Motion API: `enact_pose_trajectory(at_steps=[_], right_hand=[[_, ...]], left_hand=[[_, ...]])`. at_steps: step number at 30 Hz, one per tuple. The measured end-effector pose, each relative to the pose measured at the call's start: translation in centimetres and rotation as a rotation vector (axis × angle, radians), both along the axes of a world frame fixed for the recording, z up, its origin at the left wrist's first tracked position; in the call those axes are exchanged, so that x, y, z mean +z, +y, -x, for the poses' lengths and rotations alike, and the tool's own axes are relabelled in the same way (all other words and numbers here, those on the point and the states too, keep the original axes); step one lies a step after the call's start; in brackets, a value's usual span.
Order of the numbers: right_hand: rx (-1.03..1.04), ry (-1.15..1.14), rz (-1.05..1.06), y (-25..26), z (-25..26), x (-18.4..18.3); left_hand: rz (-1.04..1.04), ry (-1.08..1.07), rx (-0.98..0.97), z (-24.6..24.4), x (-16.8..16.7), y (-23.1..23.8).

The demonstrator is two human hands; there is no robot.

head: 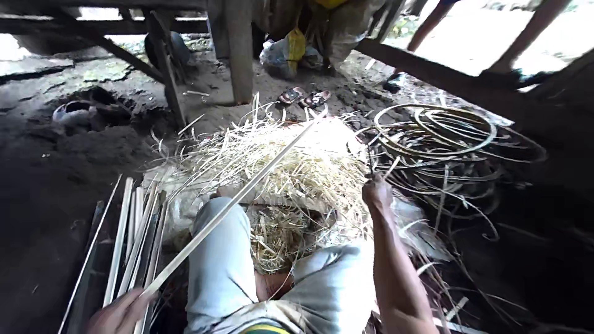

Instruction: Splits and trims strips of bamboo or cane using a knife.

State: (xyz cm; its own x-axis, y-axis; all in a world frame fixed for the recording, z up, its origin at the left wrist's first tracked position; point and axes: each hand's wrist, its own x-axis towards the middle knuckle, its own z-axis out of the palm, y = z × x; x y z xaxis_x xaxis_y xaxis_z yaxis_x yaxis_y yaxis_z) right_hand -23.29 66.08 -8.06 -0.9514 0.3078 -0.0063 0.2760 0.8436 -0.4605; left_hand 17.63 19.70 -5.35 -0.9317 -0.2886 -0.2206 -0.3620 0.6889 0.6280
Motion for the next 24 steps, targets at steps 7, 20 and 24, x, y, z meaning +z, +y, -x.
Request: enact_pose_trajectory(at_steps=[7, 20, 24], right_hand=[[0.130, -0.364, 0.444, -9.4, -4.5, -11.3], [1.032, 0.688, 0.020, -13.6, -6.4, 9.1], [1.463, 0.555, -0.116, -17.0, -8.0, 8.7]], left_hand=[[-0.164, 0.094, -0.021, 12.5, 0.8, 4.6], [-0.063, -0.038, -0.163, 11.3, 5.3, -1.5], [-0.059, -0.030, -0.179, 9.7, 6.3, -1.9]])
